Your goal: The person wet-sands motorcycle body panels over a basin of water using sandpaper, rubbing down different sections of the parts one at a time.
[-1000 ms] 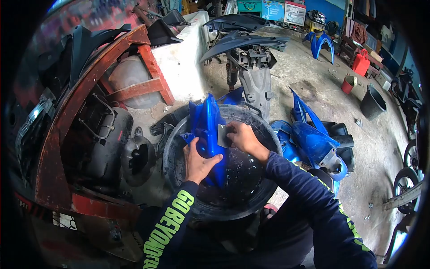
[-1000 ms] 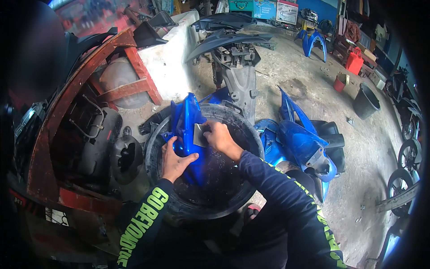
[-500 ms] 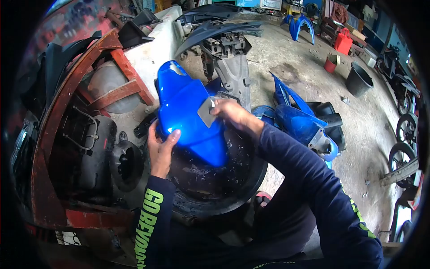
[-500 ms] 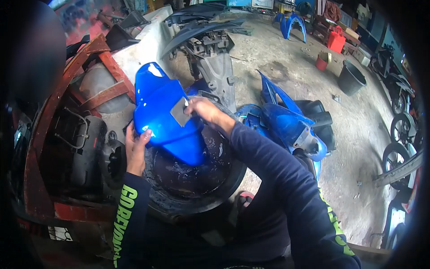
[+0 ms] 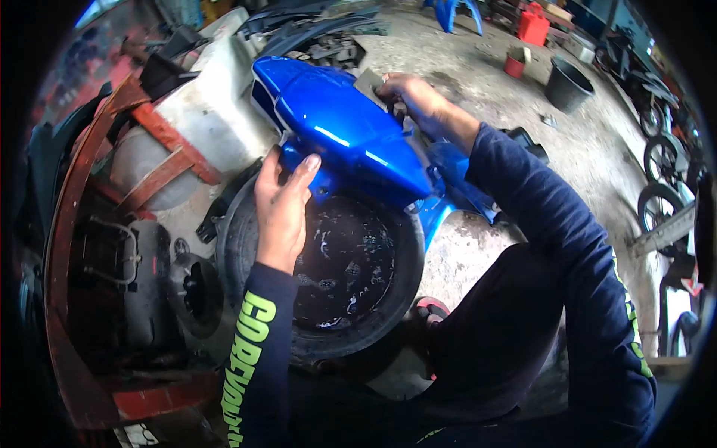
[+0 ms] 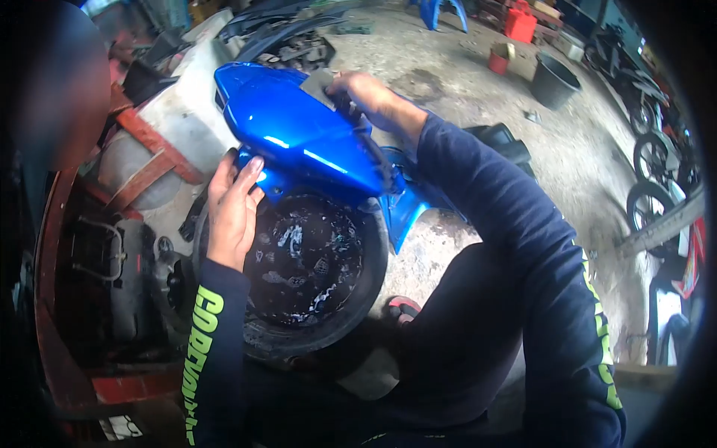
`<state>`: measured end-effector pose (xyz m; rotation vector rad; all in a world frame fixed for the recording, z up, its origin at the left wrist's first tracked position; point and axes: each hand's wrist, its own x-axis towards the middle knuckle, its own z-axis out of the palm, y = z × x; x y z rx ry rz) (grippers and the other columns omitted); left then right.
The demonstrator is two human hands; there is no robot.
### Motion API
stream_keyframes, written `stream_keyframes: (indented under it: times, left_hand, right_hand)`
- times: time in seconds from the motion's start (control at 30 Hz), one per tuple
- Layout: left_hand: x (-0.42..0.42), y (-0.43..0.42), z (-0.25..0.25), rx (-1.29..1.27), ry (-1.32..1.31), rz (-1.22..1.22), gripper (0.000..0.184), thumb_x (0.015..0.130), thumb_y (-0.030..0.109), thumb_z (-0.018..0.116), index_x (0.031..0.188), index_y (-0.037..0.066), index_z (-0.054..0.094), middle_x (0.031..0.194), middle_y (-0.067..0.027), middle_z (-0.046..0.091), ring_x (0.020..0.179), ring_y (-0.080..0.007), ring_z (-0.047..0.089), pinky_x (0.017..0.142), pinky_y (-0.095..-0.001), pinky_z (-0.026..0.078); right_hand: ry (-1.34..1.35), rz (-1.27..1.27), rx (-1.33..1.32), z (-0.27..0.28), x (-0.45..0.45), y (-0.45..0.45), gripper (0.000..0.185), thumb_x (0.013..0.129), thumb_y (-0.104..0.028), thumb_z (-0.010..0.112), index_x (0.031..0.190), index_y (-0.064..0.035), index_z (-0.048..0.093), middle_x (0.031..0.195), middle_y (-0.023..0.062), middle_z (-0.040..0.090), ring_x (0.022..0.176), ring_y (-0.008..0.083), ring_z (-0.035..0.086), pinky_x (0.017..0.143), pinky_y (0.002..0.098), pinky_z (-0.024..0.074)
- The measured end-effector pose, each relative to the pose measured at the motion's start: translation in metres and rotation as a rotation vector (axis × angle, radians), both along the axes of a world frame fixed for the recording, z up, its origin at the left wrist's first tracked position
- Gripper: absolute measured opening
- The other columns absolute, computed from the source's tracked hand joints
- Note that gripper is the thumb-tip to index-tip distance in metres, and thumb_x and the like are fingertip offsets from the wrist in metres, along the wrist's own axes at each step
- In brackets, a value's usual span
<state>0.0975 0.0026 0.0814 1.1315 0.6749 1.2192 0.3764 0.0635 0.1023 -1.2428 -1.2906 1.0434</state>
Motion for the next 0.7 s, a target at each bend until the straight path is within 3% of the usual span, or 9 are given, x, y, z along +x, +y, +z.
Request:
stream_keyframes:
  times: [0.07, 0.13, 0.23, 0.37, 0.4, 0.47, 0.57, 0.67, 0.7]
  left_hand:
    - [0.029, 0.009, -0.001, 0.027, 0.049, -0.129, 0.047, 0.091, 0.008, 0.067, 0.135, 0.003, 0.048, 0.114, -0.0038, 0.06, 0.103, -0.0136, 0.058, 0.091, -0.0362, 0.046]
    - [0.067, 0.031, -0.02, 0.011, -0.025, -0.224, 0.038, 0.09, 0.003, 0.062, 0.128, 0.004, 0.053, 0.111, -0.0069, 0.062, 0.1, -0.0172, 0.063, 0.089, -0.0363, 0.051]
    - [0.117, 0.034, -0.037, -0.084, 0.001, -0.399, 0.04, 0.091, 0.006, 0.058, 0.13, 0.005, 0.051, 0.109, -0.0062, 0.063, 0.097, -0.0175, 0.064, 0.09, -0.0356, 0.052]
    - [0.159, 0.026, -0.054, -0.273, 0.159, -0.454, 0.073, 0.089, 0.044, 0.069, 0.146, 0.011, 0.038, 0.137, -0.0074, 0.049, 0.124, -0.0269, 0.049, 0.101, -0.0453, 0.042]
    - [0.168, 0.02, -0.059, -0.26, 0.21, -0.432, 0.085, 0.083, 0.05, 0.074, 0.146, 0.007, 0.036, 0.137, -0.0103, 0.049, 0.126, -0.027, 0.047, 0.103, -0.0432, 0.04]
    - [0.192, 0.023, -0.074, -0.028, 0.413, -0.331, 0.093, 0.078, 0.051, 0.079, 0.143, -0.001, 0.036, 0.136, -0.0165, 0.049, 0.126, -0.0275, 0.048, 0.105, -0.0411, 0.038]
    - [0.216, 0.032, -0.075, -0.081, 0.561, -0.162, 0.102, 0.068, 0.048, 0.085, 0.139, -0.009, 0.039, 0.132, -0.0251, 0.054, 0.12, -0.0308, 0.056, 0.104, -0.0382, 0.043]
    - [0.229, 0.05, -0.085, -0.045, 0.656, -0.066, 0.098, 0.065, 0.044, 0.087, 0.136, -0.009, 0.044, 0.132, -0.0264, 0.055, 0.119, -0.0323, 0.057, 0.102, -0.0385, 0.044]
    - [0.23, 0.052, -0.085, -0.035, 0.59, -0.108, 0.096, 0.064, 0.042, 0.088, 0.134, -0.01, 0.047, 0.132, -0.0283, 0.055, 0.12, -0.0337, 0.057, 0.102, -0.0396, 0.044]
  right_hand:
    - [-0.208, -0.123, -0.008, 0.008, 0.031, -0.013, 0.013, 0.091, -0.021, 0.057, 0.097, -0.0106, 0.062, 0.084, 0.0007, 0.057, 0.077, 0.0123, 0.053, 0.066, 0.0309, 0.0417]
    - [-0.157, -0.195, -0.057, -0.001, 0.062, -0.029, 0.018, 0.092, -0.021, 0.056, 0.099, -0.0078, 0.065, 0.087, 0.0046, 0.061, 0.078, 0.0166, 0.055, 0.07, 0.0327, 0.044]
    - [-0.293, -0.31, -0.229, -0.028, 0.107, -0.051, 0.023, 0.09, -0.018, 0.057, 0.1, -0.0013, 0.07, 0.097, 0.0091, 0.067, 0.09, 0.0195, 0.058, 0.082, 0.0346, 0.0445]
    - [-0.097, -0.333, -0.221, -0.101, 0.145, -0.074, 0.021, 0.091, -0.016, 0.058, 0.102, 0.0, 0.067, 0.095, 0.008, 0.065, 0.089, 0.0186, 0.057, 0.08, 0.0313, 0.0445]
    - [-0.027, -0.378, -0.247, -0.122, 0.149, -0.076, 0.021, 0.091, -0.016, 0.058, 0.104, -0.0007, 0.066, 0.095, 0.0078, 0.065, 0.089, 0.0181, 0.057, 0.081, 0.0309, 0.0441]
    - [0.042, -0.392, -0.23, -0.139, 0.154, -0.089, 0.023, 0.093, -0.016, 0.058, 0.11, -0.0022, 0.064, 0.095, 0.0073, 0.064, 0.088, 0.0164, 0.056, 0.08, 0.0311, 0.0447]
    - [0.279, -0.32, -0.353, -0.155, 0.16, -0.103, 0.02, 0.095, -0.02, 0.057, 0.108, -0.0053, 0.062, 0.096, 0.0061, 0.064, 0.084, 0.0158, 0.057, 0.073, 0.0322, 0.0459]
    - [0.464, -0.372, -0.465, -0.193, 0.168, -0.103, 0.022, 0.096, -0.025, 0.054, 0.106, -0.0065, 0.061, 0.097, 0.0062, 0.064, 0.083, 0.0172, 0.057, 0.07, 0.033, 0.0456]
    - [0.54, -0.374, -0.52, -0.211, 0.174, -0.101, 0.027, 0.097, -0.029, 0.051, 0.107, -0.0064, 0.06, 0.099, 0.0077, 0.066, 0.087, 0.0207, 0.06, 0.076, 0.0367, 0.0462]
